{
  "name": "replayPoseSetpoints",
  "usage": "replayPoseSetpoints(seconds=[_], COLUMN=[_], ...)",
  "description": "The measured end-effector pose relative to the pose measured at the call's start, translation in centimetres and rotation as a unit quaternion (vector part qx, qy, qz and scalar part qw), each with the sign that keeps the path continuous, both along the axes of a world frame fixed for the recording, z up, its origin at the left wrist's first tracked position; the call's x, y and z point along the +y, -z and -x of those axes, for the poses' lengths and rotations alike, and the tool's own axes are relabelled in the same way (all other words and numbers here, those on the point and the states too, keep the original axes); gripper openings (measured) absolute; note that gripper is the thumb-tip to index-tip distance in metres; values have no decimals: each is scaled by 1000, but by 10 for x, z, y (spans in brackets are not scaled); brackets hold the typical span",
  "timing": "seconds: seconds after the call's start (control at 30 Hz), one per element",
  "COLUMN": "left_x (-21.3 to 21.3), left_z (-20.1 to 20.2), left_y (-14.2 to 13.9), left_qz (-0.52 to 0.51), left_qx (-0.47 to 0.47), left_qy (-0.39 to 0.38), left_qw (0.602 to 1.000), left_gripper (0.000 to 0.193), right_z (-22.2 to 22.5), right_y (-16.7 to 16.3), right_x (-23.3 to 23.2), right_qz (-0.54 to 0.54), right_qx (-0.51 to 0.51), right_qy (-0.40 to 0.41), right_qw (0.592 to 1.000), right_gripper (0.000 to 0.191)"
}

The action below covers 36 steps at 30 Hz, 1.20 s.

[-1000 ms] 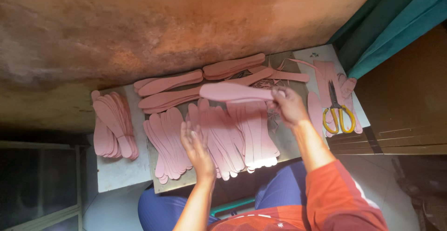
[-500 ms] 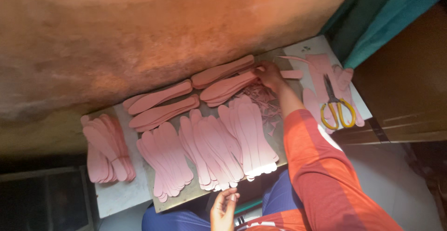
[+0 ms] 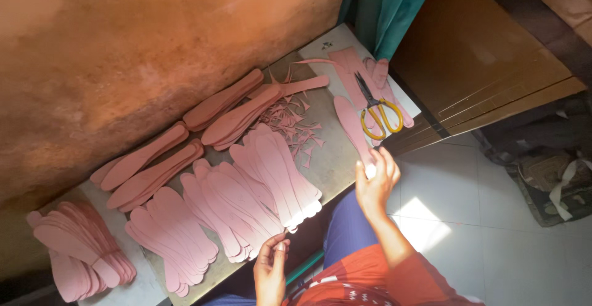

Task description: The person sits on the floor and repeatedly picks up pink shoe insoles from a low table, aligns them by hand, and places them into neat stacks. The person handles the insoles one at a time or in small groups, occasionally adjusting the alignment before stacking.

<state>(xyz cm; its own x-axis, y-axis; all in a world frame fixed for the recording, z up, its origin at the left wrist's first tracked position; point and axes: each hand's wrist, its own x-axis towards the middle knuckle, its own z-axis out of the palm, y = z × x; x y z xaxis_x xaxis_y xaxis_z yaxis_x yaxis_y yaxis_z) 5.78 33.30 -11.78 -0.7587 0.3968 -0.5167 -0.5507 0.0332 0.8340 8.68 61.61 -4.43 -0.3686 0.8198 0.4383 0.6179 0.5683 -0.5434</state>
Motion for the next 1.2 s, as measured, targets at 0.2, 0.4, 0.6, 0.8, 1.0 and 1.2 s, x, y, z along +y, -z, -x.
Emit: replayPoseSetpoints(seconds=[0.2, 0.4, 0.6, 0.8, 1.0, 1.2], left_x=[14, 12, 5, 5, 11, 21], left_z=[-43, -71, -81, -95, -94, -90], left_y=[-7, -22, -26, -17, -8, -5], left_qz=[10, 35, 67, 83, 94, 116], left_qx=[19, 33, 43, 28, 34, 63], left_qy=[55, 82, 73, 85, 98, 110], left_qw=[998, 995, 994, 993, 990, 985], left_gripper=[30, 29, 30, 31, 32, 33], right_z=[-72, -80, -105, -122, -81, 4], right_y=[26, 30, 20, 17, 0, -36], right_x=[40, 38, 30, 24, 95, 181], right_qz=[487, 534, 294, 203, 525, 608], right_qx=[199, 300, 211, 94, 354, 367], right_qy=[73, 52, -2, -27, -51, -37], right_qw=[847, 789, 932, 974, 772, 703], right_gripper=[48, 33, 29, 30, 24, 22])
